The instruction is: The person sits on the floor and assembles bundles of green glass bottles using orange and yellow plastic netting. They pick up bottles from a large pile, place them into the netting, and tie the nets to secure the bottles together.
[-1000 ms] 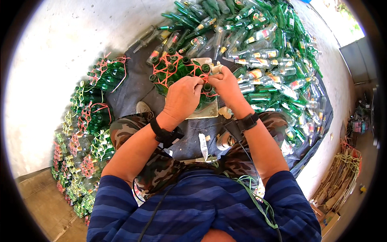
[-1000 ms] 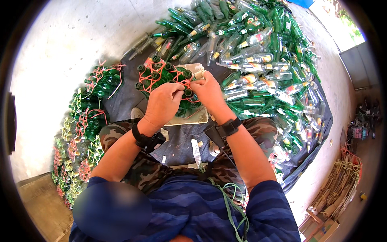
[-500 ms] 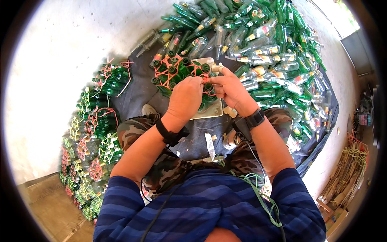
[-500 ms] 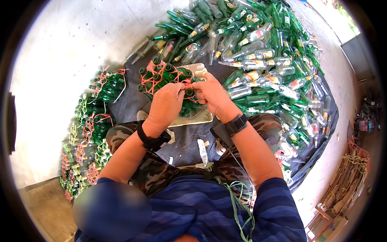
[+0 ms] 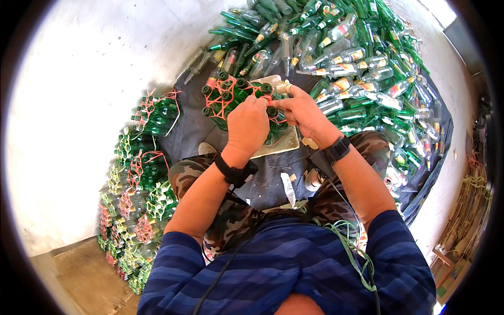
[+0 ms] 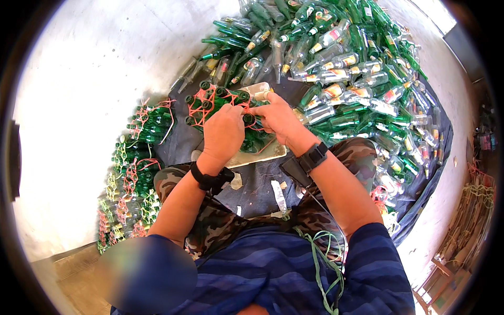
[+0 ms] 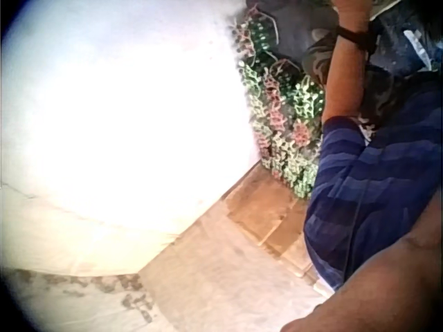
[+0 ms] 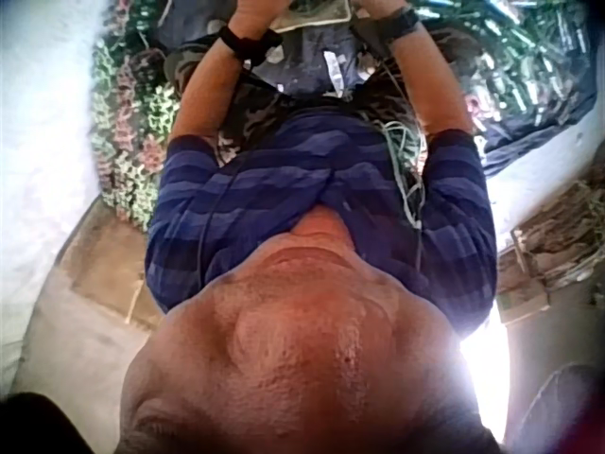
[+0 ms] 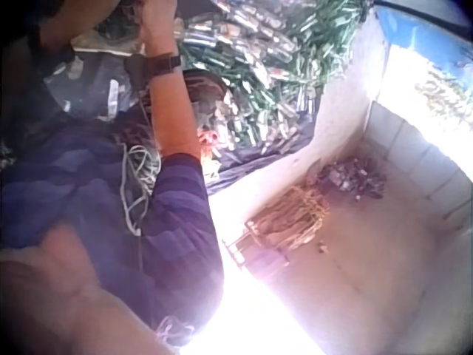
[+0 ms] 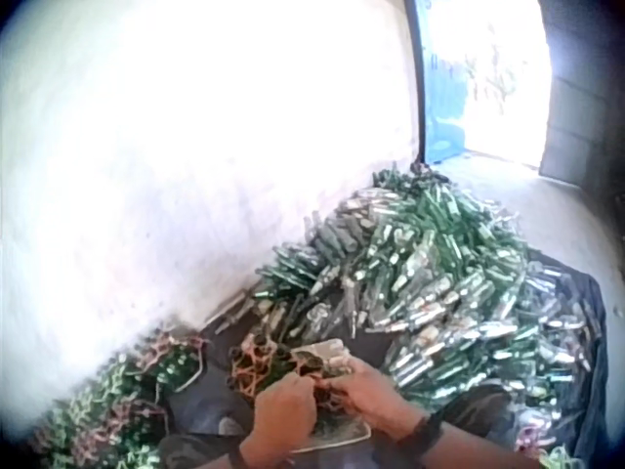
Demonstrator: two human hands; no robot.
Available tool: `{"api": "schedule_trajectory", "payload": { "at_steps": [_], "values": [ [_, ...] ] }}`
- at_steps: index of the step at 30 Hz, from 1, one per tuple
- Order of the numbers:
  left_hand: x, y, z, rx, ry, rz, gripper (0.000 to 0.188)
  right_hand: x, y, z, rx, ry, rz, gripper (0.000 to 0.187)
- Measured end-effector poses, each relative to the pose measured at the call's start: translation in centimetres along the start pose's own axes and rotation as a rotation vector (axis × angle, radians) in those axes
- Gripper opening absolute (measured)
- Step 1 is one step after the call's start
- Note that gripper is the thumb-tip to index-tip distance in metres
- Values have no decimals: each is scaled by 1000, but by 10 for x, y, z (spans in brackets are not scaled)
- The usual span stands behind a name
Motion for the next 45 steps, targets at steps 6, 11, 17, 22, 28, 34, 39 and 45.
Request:
{"api": "schedule_trajectory", "payload": {
  "at_steps": [6, 11, 17, 22, 28, 34, 39, 45],
  "values": [
    [8, 8, -4, -27, -263, -68, 9, 8, 4, -11, -256, -566, -307, 29],
    [5, 9, -1, -28, -323, -93, 9, 8, 0, -3, -113, -507, -446, 29],
    [2, 8, 2, -61, -270, -23, 9, 5, 6, 1, -39, -319, -450, 32],
    [0, 8, 5, -148, -123, 108, 5, 11, 7, 3, 78, -182, -384, 18],
    [1, 5, 7, -156, -165, 90, 1, 13, 8, 2, 1, -399, -264, 22],
    [0, 6, 5, -142, -228, 52, 4, 0, 11, 11, -85, -385, -401, 42],
    [0, 4, 4, -92, -250, -20, 7, -8, 14, 9, -25, -34, -299, 30],
    [1, 3, 3, -98, -243, 31, 9, -10, 16, 5, -110, 38, -219, 19]
  ]
}}
Point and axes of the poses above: each hand's wrist, its own y-axis towards the middle knuckle, its own z-axis out of the palm, x = y × z, the point moved 3 cm from there along y, towards the middle knuckle, and after that the axes turned 6 degrees about -y, right-handed, at the moved point
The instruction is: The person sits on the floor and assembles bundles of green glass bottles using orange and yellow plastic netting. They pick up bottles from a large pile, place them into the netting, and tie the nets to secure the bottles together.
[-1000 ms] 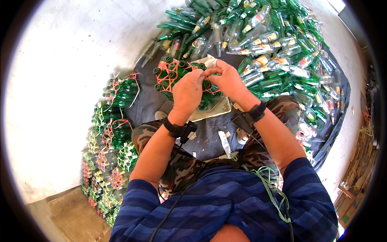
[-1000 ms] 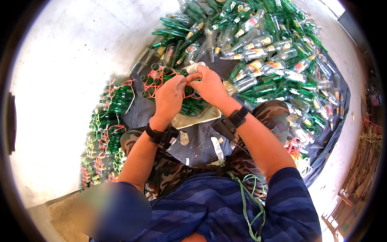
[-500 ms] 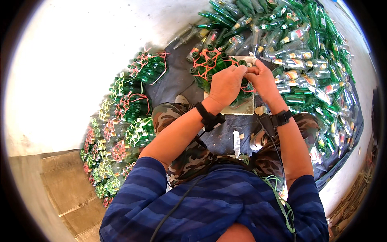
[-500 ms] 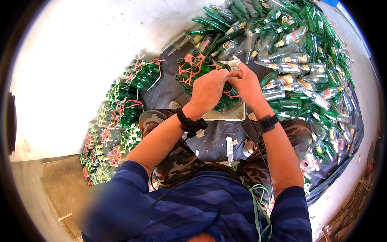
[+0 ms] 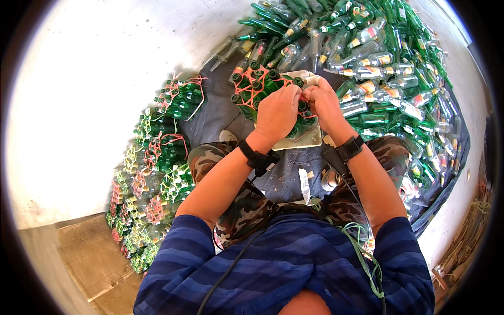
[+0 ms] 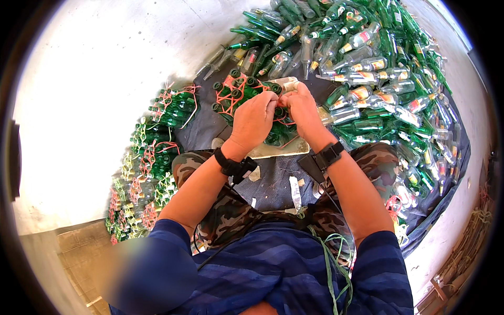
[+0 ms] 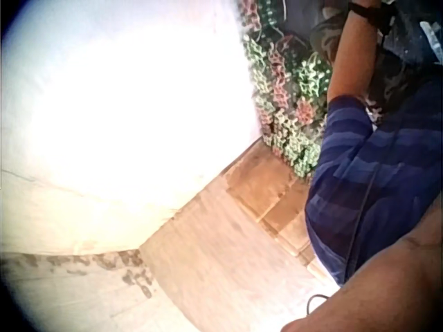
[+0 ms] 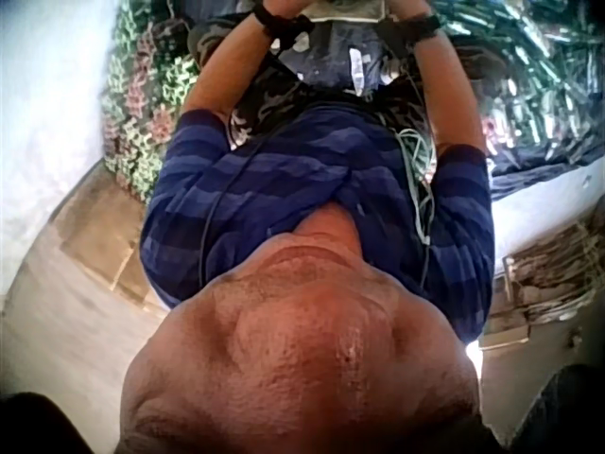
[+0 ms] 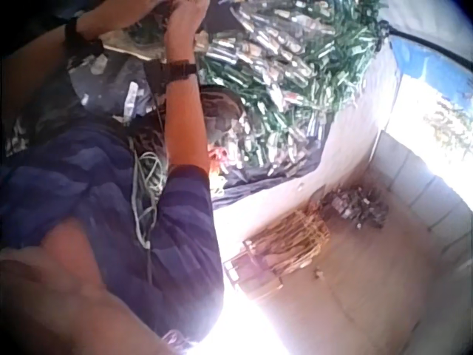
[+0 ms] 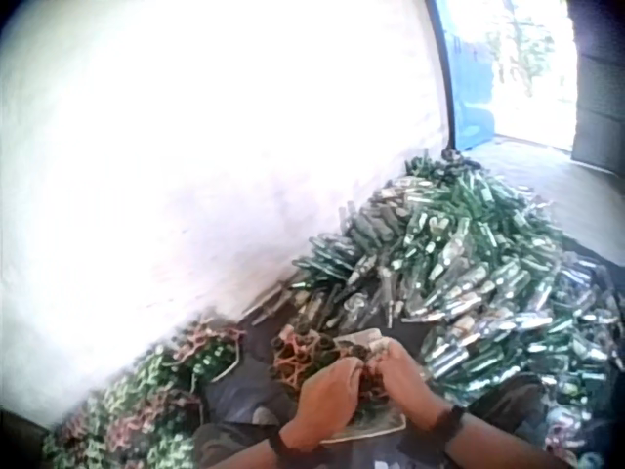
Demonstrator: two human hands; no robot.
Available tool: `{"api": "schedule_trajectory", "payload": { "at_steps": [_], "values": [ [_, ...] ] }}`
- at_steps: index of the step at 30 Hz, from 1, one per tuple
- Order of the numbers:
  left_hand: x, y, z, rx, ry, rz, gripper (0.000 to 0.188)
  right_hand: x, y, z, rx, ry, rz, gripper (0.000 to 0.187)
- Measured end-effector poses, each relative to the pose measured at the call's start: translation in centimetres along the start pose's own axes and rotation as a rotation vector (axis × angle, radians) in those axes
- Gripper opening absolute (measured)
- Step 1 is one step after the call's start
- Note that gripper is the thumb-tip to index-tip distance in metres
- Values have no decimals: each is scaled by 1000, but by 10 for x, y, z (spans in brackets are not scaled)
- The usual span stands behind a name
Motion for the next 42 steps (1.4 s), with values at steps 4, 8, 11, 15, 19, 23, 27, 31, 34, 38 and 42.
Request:
{"api": "schedule_trajectory", "payload": {
  "at_steps": [4, 8, 11, 15, 19, 23, 27, 31, 34, 38, 42],
  "values": [
    [-3, -1, -5, 63, -1, 36, 19, 0, 3, -3, -53, 23, 141, 22],
    [-11, -6, -8, 119, 54, 101, 36, 4, 3, -7, -67, -54, 171, 26],
    [-11, -6, -9, 134, 98, 110, 46, 7, 0, -17, -90, -175, 175, 28],
    [-9, -8, -8, 129, 136, 129, 48, 0, -8, -20, -96, -400, 58, 15],
    [-9, -6, -7, 138, 119, 191, 42, -1, -8, -26, -22, -456, 74, 14],
    [-6, -4, -9, 139, 114, 180, 38, 12, -15, -34, 101, -198, 188, 30],
    [-8, -6, -6, 164, 99, 202, 35, 40, -17, -49, -107, -204, -85, 46],
    [-11, -5, -3, 153, 114, 205, 31, 46, -15, -42, -251, -593, -325, 31],
    [-12, -4, -1, 145, 128, 201, 28, 35, -19, -24, -215, -930, -401, 26],
    [-12, -4, 0, 143, 135, 213, 26, 19, -27, -10, -90, -1022, -289, 33],
    [-12, -4, -1, 141, 131, 214, 26, 13, -22, -8, -74, -899, -295, 32]
  ]
}}
Point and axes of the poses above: each hand's wrist, its own y-axis towards the middle knuckle, its own z-axis out of the palm, x = y × z, the point moved 3 cm from there along y, towards the middle knuckle, and after that the axes turned 6 degrees about -y, right-handed, at the moved point
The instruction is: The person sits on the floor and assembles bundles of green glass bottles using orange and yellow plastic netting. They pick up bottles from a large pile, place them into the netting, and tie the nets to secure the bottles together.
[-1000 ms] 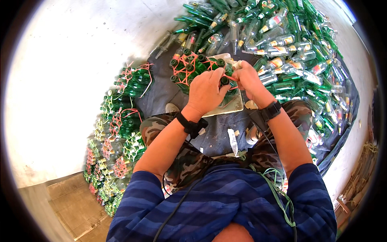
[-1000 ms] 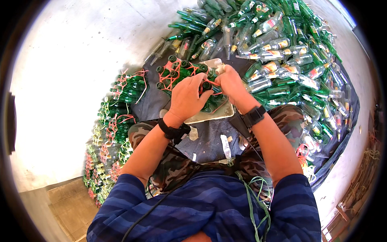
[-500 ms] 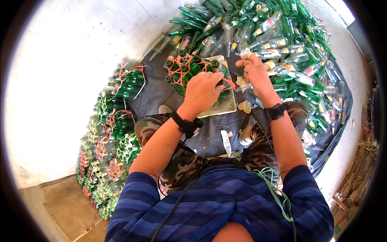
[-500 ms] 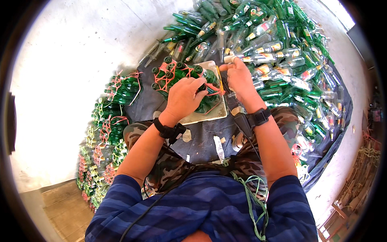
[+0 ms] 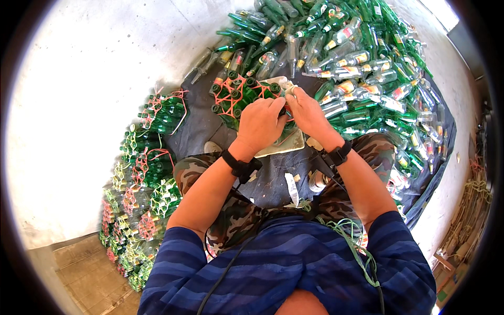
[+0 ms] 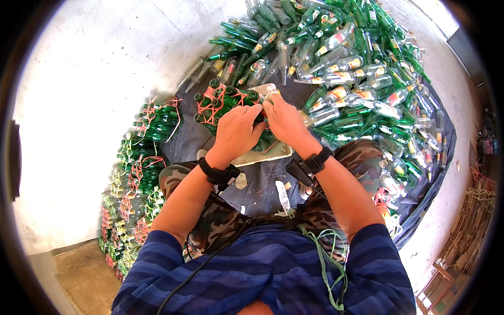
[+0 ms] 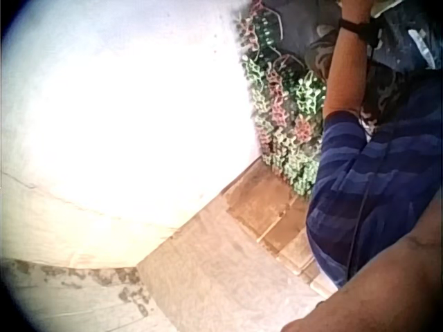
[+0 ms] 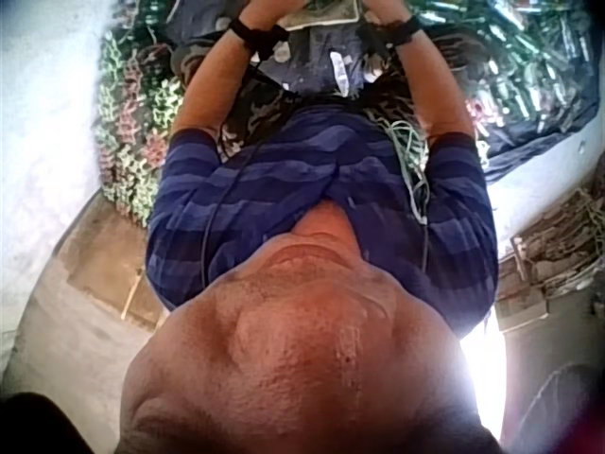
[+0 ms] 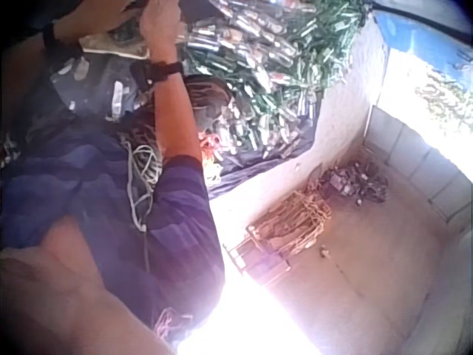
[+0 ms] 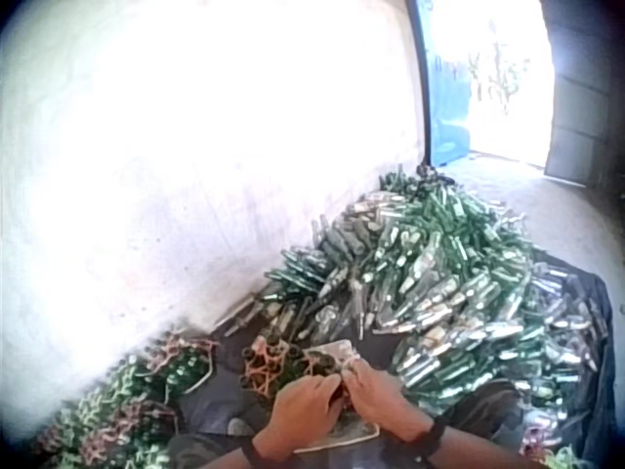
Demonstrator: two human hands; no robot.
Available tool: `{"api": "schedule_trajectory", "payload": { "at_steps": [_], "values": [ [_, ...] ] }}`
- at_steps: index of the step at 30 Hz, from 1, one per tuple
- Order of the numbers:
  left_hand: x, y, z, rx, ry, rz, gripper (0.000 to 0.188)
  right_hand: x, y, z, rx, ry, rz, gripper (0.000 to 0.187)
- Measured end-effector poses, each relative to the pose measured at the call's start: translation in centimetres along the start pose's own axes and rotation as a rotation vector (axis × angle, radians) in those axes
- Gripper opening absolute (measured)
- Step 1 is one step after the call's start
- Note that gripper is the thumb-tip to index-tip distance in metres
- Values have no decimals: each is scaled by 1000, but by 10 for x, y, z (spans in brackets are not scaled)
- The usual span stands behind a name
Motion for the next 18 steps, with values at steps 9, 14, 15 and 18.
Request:
{"api": "schedule_trajectory", "payload": {
  "at_steps": [9, 14, 15, 18],
  "values": [
    [0, 1, -1, -39, -14, 15, 26, -6, 4, 1, 148, 237, 120, 29],
    [2, 0, -1, -37, -4, 16, 30, -1, -2, -7, 264, 182, 75, 25],
    [2, 0, -1, -29, -1, 15, 30, 1, -2, -7, 243, 86, 8, 24],
    [2, 1, -1, -30, 0, 22, 29, 4, -3, -7, 178, -52, -88, 20]
  ]
}}
Point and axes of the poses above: each hand's wrist, its own y-axis towards the middle knuckle, its own z-axis out of the palm, x = y × z, the point moved 3 cm from there along y, towards the middle knuckle, and after that the axes turned 6 degrees about -y, right-handed, at the moved point
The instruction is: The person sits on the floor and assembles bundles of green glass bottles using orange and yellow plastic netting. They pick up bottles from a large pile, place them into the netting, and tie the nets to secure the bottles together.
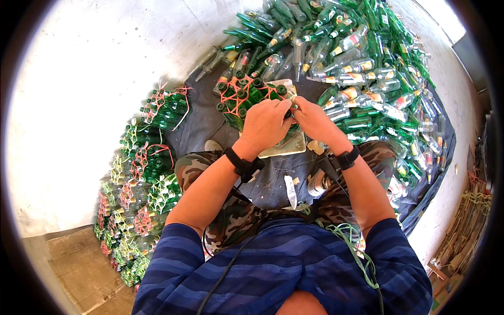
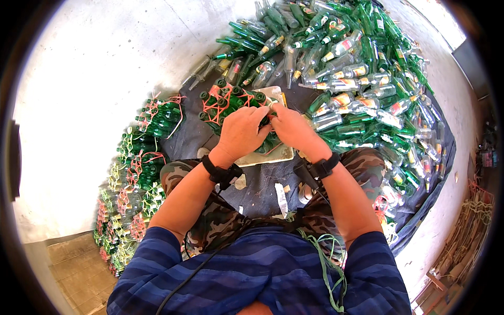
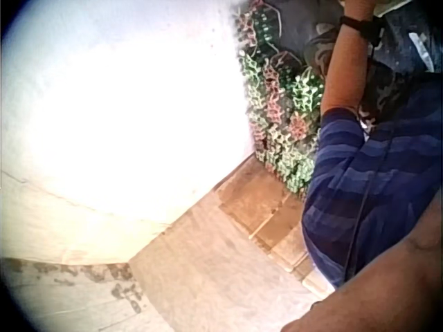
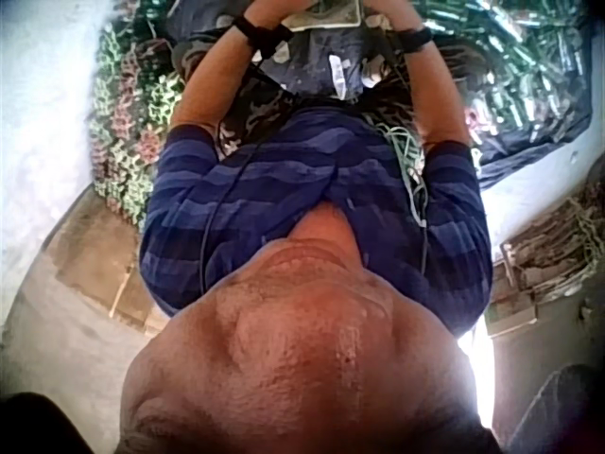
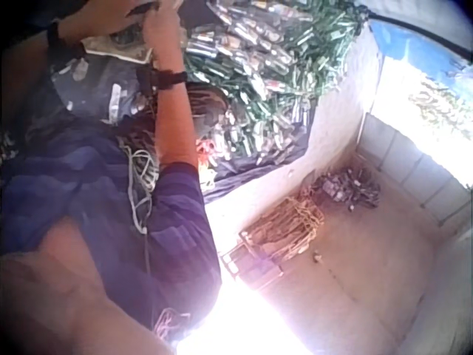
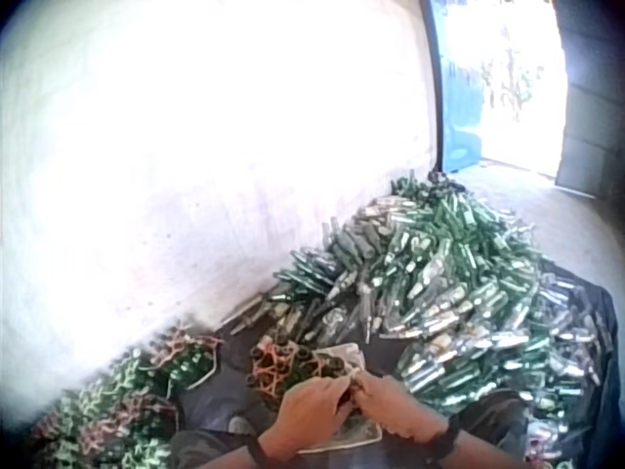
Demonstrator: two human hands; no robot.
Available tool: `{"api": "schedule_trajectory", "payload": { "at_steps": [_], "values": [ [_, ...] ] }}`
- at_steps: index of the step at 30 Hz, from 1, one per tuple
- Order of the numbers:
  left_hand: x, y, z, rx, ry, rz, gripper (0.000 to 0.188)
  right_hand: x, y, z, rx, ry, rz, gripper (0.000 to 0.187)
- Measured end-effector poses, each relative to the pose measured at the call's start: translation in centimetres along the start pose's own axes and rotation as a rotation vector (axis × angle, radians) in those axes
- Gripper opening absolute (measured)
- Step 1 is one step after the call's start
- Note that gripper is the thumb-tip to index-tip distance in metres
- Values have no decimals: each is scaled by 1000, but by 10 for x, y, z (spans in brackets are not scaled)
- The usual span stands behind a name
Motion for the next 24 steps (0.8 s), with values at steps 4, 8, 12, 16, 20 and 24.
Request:
{"api": "schedule_trajectory", "payload": {
  "at_steps": [4, 8, 12, 16, 20, 24],
  "values": [
    [-1, 0, -1, -7, -9, -1, 25, 3, -2, 2, -18, -169, -19, 16],
    [0, -1, -1, 17, -7, -18, 28, 10, -6, 6, -82, -563, -86, 14],
    [1, -1, 0, -2, -14, -29, 31, 16, -8, 9, -115, -695, -146, 12],
    [1, -2, 1, 7, -1, -11, 29, 20, -9, 8, -156, -708, -167, 12],
    [-1, -2, 1, -3, -6, 18, 25, 21, -8, 7, -126, -677, -138, 12],
    [-1, -2, 0, -16, -12, 36, 24, 18, -7, 6, -104, -694, -159, 11]
  ]
}}
Point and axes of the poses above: each hand's wrist, its own y-axis towards the middle knuckle, its own z-axis out of the palm, x = y × z, the point moved 3 cm from there along y, towards the middle knuckle, and after that the axes turned 6 degrees about -y, right-handed, at the moved point
